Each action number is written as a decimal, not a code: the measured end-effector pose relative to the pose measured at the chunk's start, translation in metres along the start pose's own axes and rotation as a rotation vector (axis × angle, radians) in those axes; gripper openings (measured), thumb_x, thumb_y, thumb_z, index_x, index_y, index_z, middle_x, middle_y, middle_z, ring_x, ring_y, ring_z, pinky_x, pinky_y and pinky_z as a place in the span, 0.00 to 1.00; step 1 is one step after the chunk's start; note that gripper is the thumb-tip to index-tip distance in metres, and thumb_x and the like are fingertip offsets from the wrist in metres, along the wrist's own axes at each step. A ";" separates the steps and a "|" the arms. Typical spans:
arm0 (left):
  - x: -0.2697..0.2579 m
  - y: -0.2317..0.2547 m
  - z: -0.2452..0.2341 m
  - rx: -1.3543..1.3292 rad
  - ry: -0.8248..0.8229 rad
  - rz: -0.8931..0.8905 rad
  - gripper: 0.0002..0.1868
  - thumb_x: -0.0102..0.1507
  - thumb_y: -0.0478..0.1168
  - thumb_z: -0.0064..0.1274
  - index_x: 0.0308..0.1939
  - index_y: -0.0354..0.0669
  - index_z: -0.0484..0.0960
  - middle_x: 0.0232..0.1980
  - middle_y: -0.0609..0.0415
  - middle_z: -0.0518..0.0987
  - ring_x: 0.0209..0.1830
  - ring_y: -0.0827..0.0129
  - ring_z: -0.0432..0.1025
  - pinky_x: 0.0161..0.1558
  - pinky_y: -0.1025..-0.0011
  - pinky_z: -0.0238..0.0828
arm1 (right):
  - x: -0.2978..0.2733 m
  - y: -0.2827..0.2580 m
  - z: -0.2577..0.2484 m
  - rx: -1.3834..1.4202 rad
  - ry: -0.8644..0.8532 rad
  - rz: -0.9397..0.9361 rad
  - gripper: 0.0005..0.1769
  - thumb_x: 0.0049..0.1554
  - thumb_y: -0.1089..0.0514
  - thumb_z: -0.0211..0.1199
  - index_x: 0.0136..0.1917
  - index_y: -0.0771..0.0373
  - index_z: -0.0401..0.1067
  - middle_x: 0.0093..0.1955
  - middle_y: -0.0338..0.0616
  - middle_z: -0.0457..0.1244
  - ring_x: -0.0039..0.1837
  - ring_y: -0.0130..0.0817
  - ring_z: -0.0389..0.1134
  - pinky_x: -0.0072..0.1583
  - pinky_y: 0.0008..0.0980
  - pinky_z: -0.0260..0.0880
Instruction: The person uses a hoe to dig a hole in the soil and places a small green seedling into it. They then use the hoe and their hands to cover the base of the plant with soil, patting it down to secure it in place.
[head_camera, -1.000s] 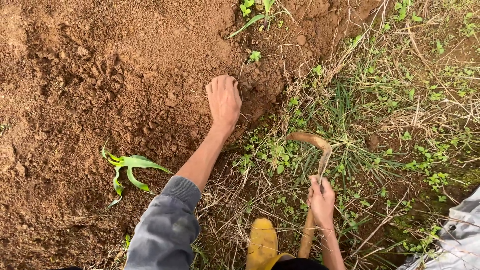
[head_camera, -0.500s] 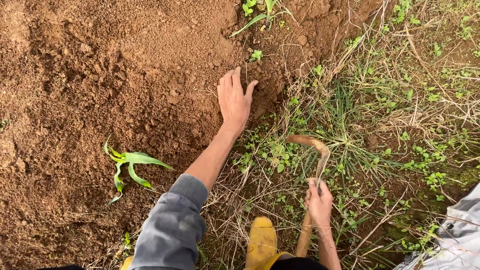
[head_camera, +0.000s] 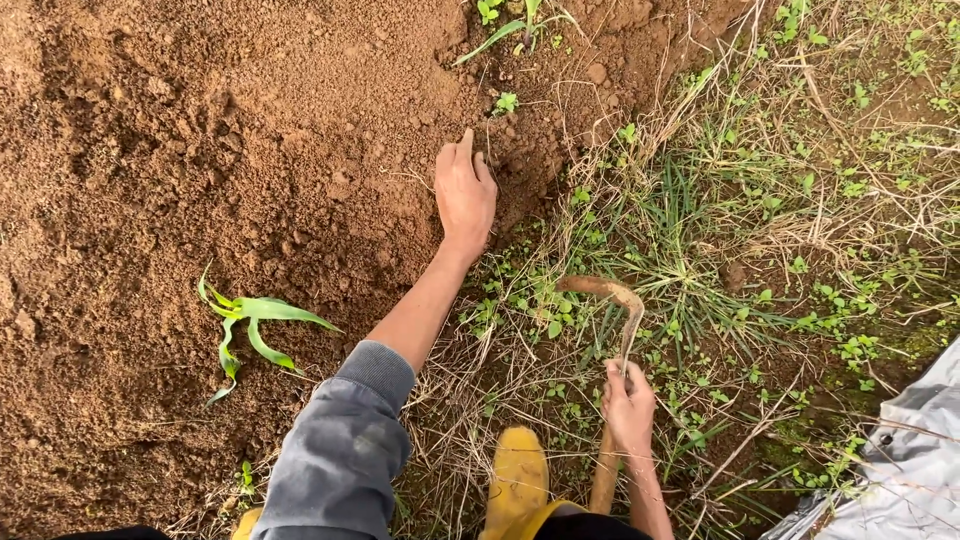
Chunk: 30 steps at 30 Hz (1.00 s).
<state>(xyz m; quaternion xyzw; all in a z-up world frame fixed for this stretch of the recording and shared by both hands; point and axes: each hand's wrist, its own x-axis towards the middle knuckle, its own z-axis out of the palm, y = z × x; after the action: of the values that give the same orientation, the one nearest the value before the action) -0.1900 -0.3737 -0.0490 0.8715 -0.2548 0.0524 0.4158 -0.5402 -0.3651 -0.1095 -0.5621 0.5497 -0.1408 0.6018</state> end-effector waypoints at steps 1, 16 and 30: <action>0.000 0.003 0.001 -0.001 0.000 -0.002 0.19 0.63 0.30 0.45 0.59 0.34 0.70 0.38 0.53 0.74 0.37 0.68 0.67 0.45 0.67 0.69 | -0.001 0.002 -0.001 -0.002 0.000 0.000 0.10 0.61 0.56 0.49 0.51 0.62 0.68 0.27 0.36 0.54 0.26 0.24 0.50 0.27 0.20 0.49; -0.062 0.042 -0.059 -0.138 -0.871 0.136 0.08 0.63 0.27 0.44 0.40 0.35 0.79 0.38 0.41 0.81 0.15 0.74 0.71 0.18 0.84 0.76 | 0.002 0.015 -0.004 -0.025 -0.005 -0.066 0.09 0.62 0.58 0.49 0.50 0.63 0.68 0.27 0.36 0.54 0.25 0.24 0.51 0.26 0.21 0.49; -0.025 -0.066 -0.067 0.782 -0.398 0.742 0.21 0.55 0.35 0.53 0.54 0.47 0.76 0.64 0.46 0.66 0.63 0.55 0.59 0.62 0.55 0.56 | -0.005 0.007 0.012 -0.037 0.021 -0.026 0.09 0.61 0.57 0.51 0.52 0.59 0.69 0.29 0.35 0.55 0.28 0.25 0.52 0.28 0.22 0.51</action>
<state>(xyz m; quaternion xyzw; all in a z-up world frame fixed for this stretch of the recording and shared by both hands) -0.1713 -0.2790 -0.0588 0.8058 -0.5786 0.1199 -0.0396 -0.5351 -0.3524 -0.1152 -0.5788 0.5510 -0.1444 0.5836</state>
